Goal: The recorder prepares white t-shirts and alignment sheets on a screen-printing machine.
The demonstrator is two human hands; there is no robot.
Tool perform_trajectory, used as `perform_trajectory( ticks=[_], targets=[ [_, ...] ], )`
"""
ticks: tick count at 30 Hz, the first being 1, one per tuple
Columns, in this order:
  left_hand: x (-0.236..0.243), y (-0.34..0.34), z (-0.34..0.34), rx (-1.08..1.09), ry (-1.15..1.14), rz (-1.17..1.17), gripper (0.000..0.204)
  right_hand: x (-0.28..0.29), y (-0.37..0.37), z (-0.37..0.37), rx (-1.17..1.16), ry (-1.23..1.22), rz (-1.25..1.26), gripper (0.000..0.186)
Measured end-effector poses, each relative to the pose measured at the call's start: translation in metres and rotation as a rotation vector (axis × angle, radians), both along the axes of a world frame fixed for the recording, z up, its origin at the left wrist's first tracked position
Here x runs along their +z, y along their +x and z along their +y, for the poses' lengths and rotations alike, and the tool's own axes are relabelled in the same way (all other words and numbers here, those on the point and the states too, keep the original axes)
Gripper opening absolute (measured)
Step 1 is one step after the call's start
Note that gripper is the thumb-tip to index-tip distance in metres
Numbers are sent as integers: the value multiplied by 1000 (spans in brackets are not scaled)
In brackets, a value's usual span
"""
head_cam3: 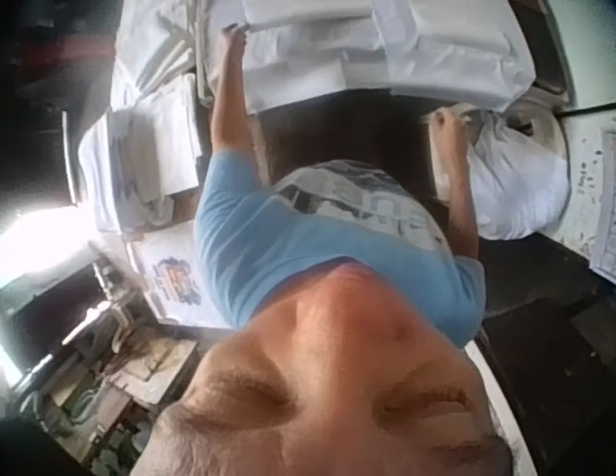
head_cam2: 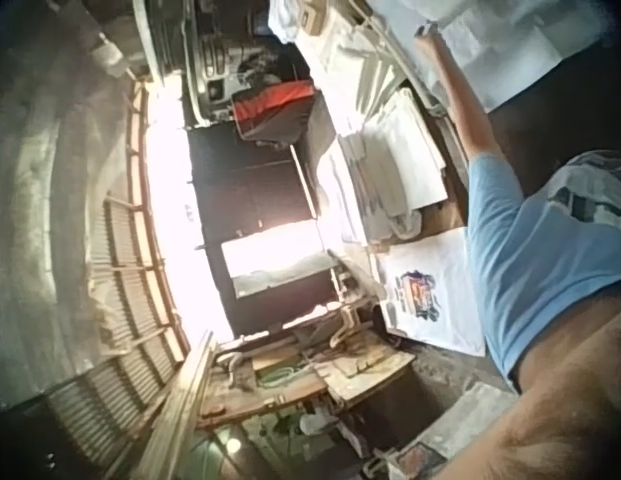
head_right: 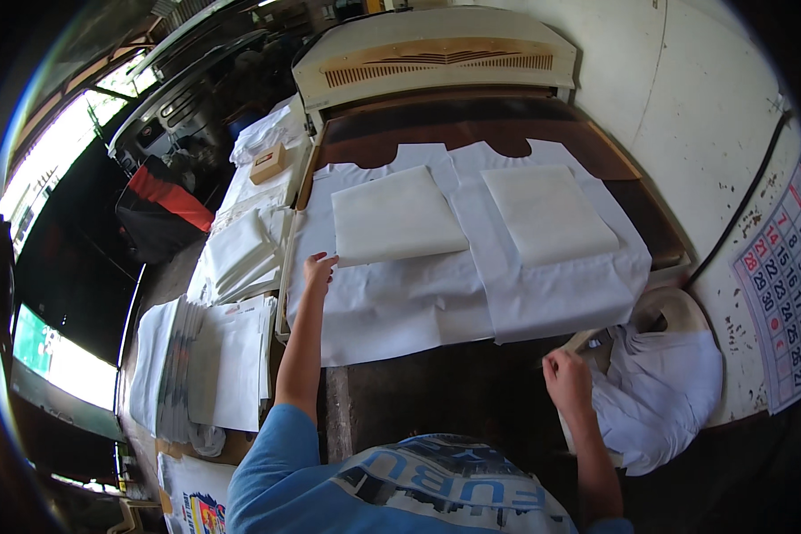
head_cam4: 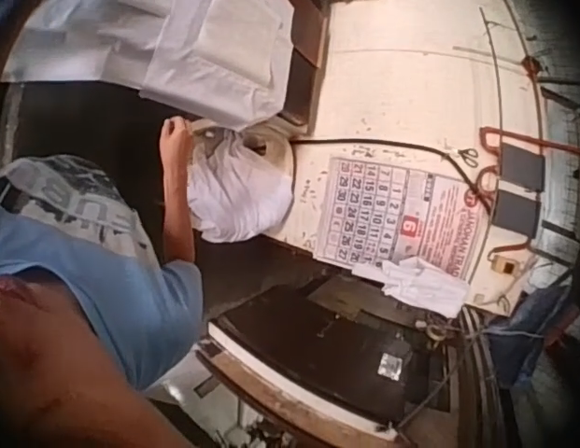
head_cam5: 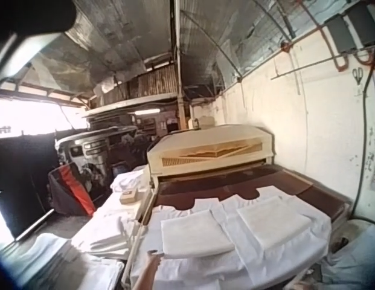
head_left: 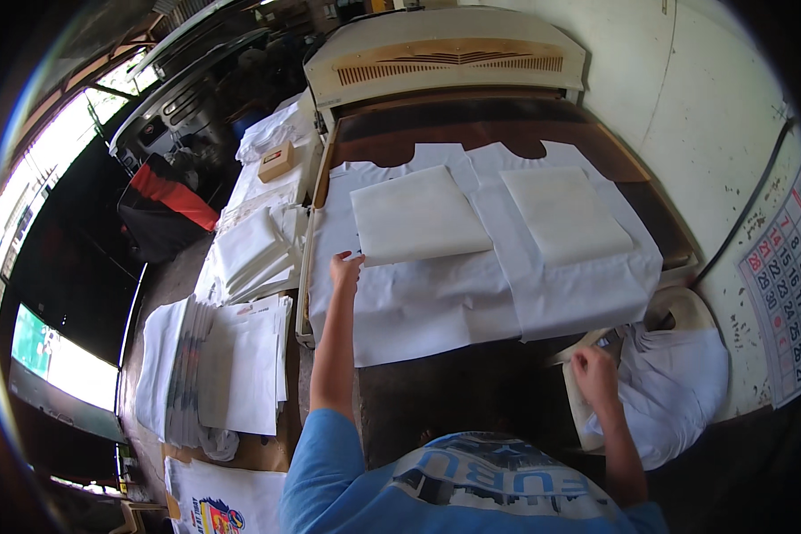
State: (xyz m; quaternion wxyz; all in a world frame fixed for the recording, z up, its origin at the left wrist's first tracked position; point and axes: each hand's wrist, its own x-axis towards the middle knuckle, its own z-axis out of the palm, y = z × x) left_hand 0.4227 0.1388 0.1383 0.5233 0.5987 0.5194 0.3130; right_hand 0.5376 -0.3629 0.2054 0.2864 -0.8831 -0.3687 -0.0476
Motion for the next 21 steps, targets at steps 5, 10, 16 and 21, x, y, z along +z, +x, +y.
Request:
perform_trajectory(
  ticks=[5,10,16,21],
  targets=[
    [14,-49,-73,-38,-241,-316,43,1,63,59,38,29,-91,13],
    [-9,-116,-174,-19,-373,-482,40,-28,142,134,23,-174,-251,20],
    [-9,-168,-288,97,-423,-414,36,-49,183,174,-93,-445,-212,22],
    [-5,-157,-340,165,-385,-499,31,-62,225,172,68,-387,-393,12]
  ],
)
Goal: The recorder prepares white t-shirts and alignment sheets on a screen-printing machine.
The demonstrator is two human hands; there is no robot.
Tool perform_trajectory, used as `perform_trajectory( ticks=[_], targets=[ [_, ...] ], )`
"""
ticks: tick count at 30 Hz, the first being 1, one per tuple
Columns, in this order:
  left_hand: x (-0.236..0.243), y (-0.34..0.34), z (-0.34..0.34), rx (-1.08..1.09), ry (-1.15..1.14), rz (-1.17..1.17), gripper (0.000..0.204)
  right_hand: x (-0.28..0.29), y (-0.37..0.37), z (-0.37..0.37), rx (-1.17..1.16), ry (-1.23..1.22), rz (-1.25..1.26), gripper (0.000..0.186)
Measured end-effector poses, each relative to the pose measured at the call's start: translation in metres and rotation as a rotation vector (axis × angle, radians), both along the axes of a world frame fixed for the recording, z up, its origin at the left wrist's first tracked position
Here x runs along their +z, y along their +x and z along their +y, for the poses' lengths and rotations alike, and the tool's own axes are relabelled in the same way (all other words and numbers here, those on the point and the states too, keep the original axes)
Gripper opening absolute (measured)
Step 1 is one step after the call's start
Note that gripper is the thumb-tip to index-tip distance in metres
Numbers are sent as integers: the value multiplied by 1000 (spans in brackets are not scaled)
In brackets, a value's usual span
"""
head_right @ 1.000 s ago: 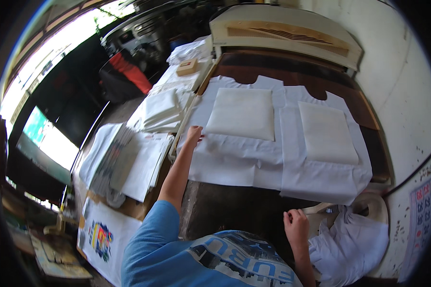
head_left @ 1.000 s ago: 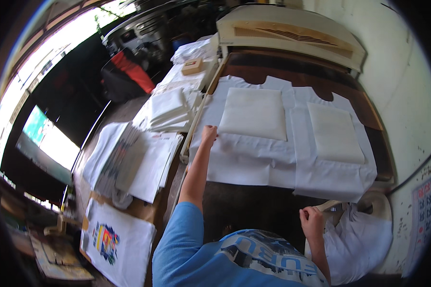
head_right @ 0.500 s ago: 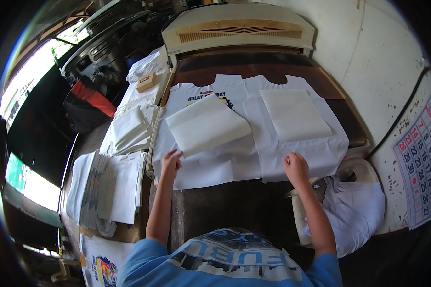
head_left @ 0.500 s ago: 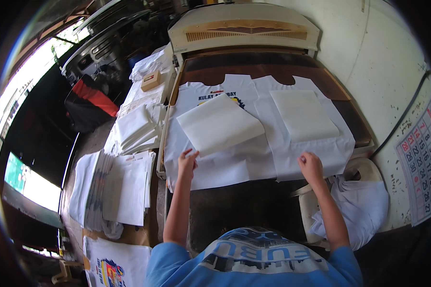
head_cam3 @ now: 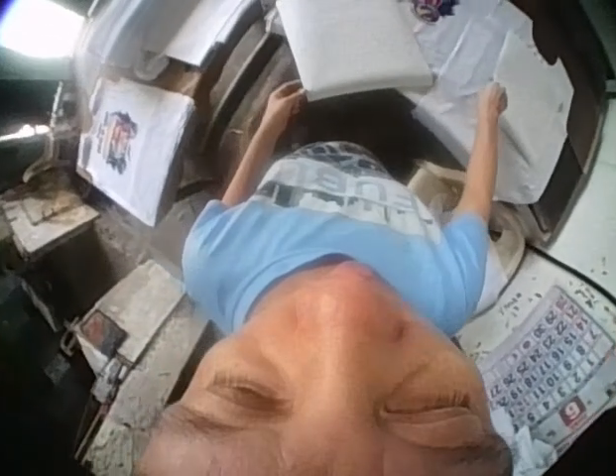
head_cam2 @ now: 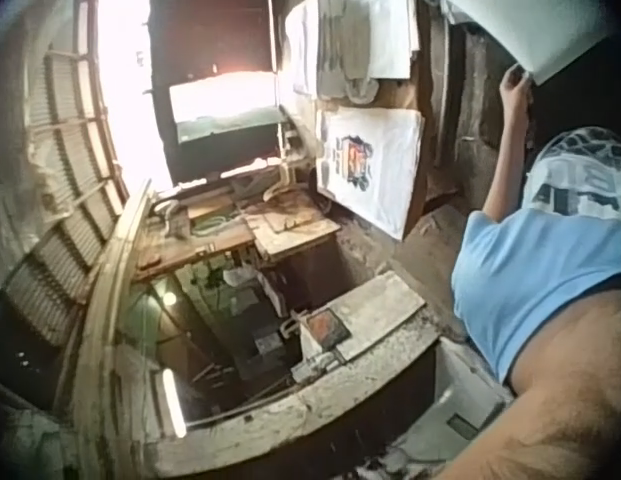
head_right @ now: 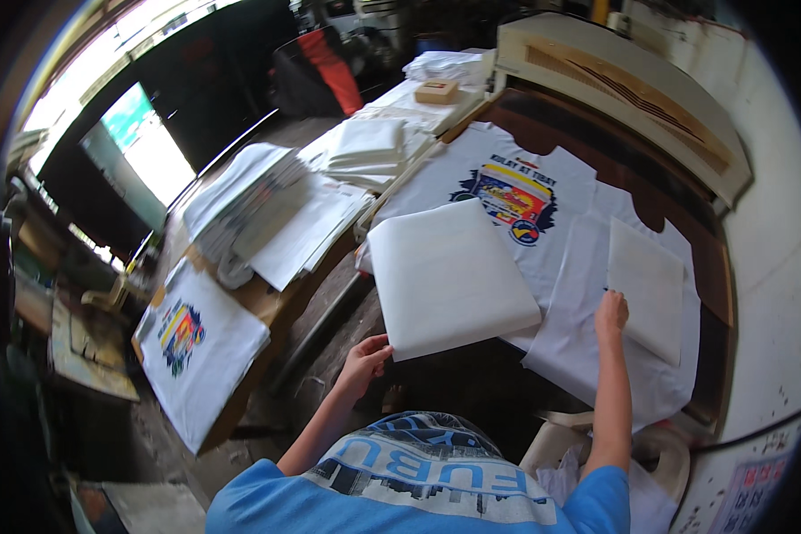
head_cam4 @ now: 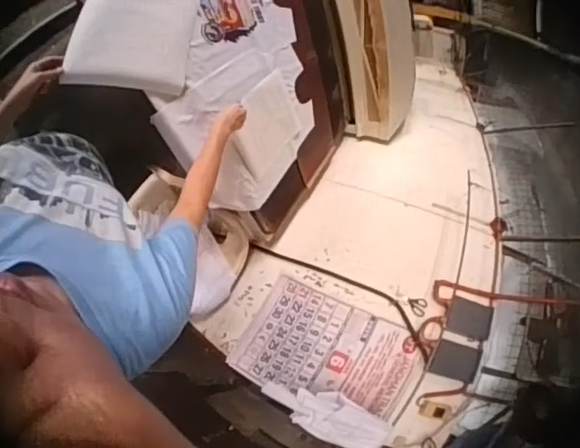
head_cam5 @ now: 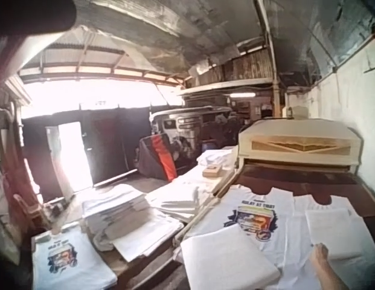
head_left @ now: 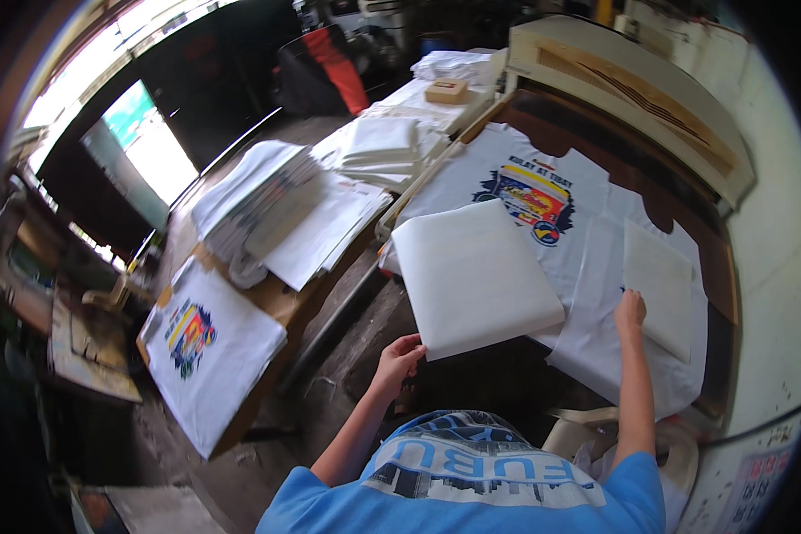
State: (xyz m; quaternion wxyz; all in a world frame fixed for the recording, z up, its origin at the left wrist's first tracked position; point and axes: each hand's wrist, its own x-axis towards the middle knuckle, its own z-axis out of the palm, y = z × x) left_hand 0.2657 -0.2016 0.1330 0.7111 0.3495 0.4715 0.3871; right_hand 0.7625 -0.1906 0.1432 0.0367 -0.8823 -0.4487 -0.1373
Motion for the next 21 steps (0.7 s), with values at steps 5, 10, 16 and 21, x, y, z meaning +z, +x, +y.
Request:
perform_trajectory(
  ticks=[5,10,16,21],
  targets=[
    [-2,35,-22,197,115,80,21,58,-67,14,325,-41,8,8],
    [-9,65,-33,244,353,320,23,77,-191,2,700,-181,172,8],
    [7,94,-58,212,324,382,27,73,-266,-38,956,-330,243,9],
    [9,96,-49,150,285,426,32,58,-281,-53,1113,-265,182,10]
  ],
)
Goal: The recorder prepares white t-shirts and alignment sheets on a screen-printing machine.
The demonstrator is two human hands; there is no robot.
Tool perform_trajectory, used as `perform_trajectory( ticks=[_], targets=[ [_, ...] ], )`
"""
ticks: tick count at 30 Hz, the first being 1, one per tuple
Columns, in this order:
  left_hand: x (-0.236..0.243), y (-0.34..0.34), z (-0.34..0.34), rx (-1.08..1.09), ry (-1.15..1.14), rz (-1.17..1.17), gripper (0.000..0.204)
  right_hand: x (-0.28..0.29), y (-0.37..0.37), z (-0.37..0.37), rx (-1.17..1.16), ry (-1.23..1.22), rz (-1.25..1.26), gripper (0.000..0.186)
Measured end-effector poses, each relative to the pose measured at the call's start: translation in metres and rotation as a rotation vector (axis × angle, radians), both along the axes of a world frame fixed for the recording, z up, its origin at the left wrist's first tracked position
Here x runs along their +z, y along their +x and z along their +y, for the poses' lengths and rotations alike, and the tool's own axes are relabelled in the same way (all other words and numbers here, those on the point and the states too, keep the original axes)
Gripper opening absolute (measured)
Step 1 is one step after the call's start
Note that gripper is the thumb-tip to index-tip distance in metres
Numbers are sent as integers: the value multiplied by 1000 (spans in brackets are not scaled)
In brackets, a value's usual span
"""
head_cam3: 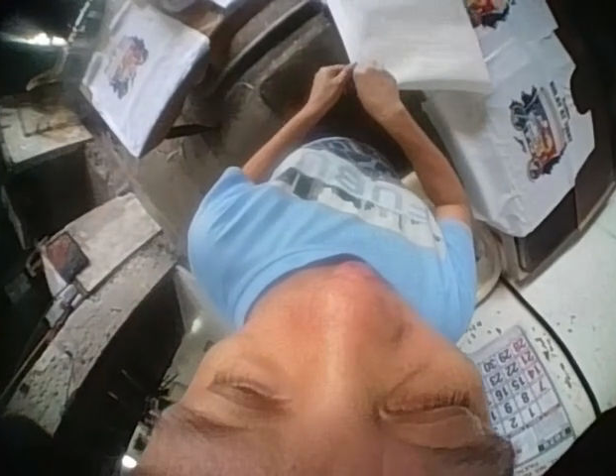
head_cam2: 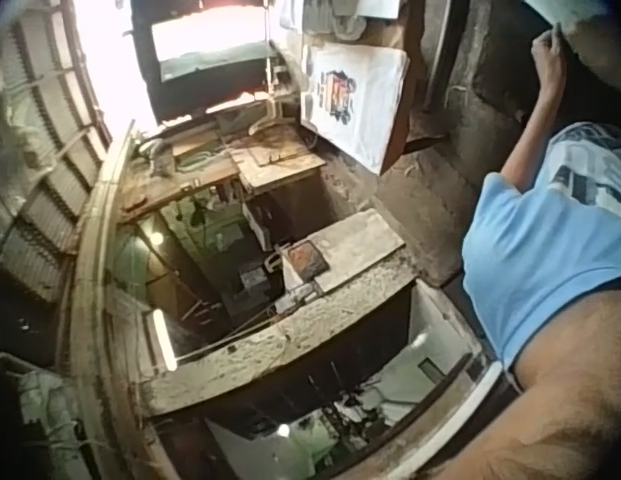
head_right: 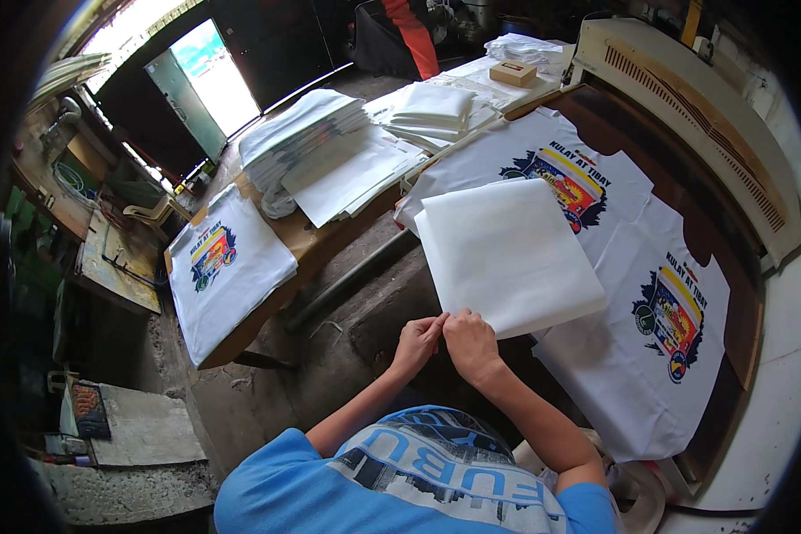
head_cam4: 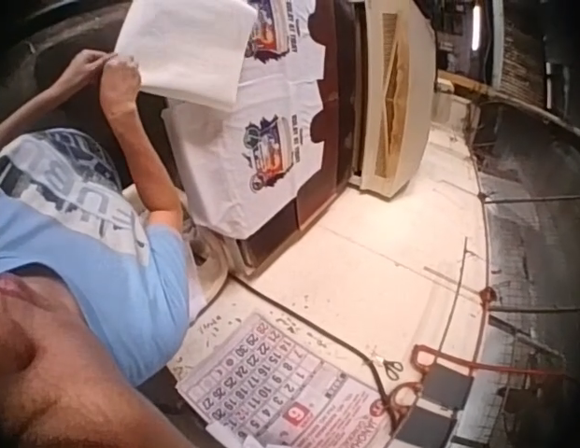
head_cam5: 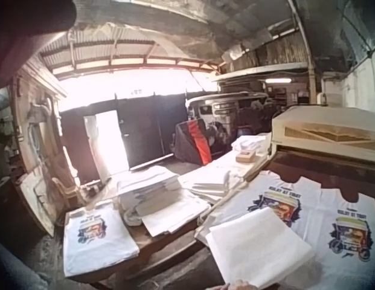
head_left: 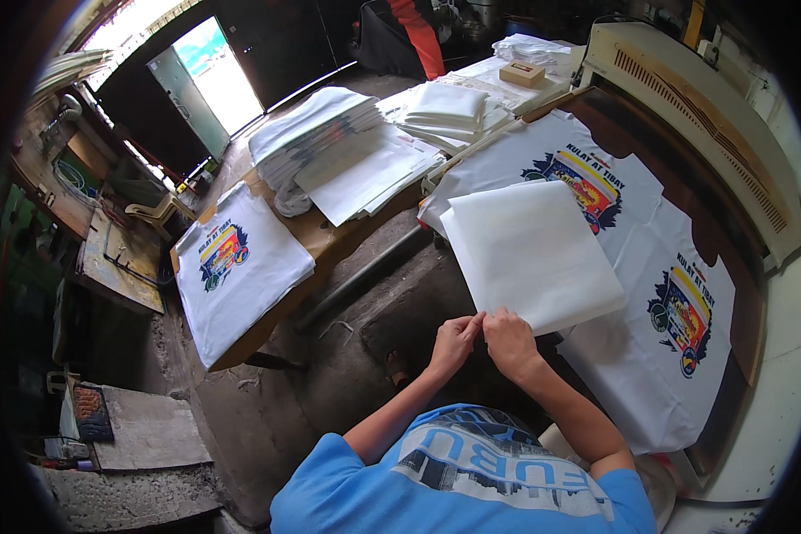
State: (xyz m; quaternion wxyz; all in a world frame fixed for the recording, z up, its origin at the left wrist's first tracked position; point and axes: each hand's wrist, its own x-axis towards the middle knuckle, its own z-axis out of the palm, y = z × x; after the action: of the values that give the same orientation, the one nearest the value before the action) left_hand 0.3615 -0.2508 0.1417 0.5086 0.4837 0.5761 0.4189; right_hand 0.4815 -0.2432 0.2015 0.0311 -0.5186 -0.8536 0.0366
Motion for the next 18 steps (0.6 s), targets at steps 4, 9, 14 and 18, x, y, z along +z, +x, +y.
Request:
perform_trajectory(
  ticks=[4,9,14,18],
  targets=[
    [-1,2,11,-31,62,-35,28,-8,-2,-6,16,57,134,10],
    [11,-21,30,-98,7,-32,25,-3,9,-12,-354,-166,474,38],
    [31,-44,53,-203,-64,-200,25,-17,23,-8,-803,-989,1817,38],
    [40,-77,75,-262,-116,-358,27,-8,-9,26,-814,-376,2161,23]
  ],
)
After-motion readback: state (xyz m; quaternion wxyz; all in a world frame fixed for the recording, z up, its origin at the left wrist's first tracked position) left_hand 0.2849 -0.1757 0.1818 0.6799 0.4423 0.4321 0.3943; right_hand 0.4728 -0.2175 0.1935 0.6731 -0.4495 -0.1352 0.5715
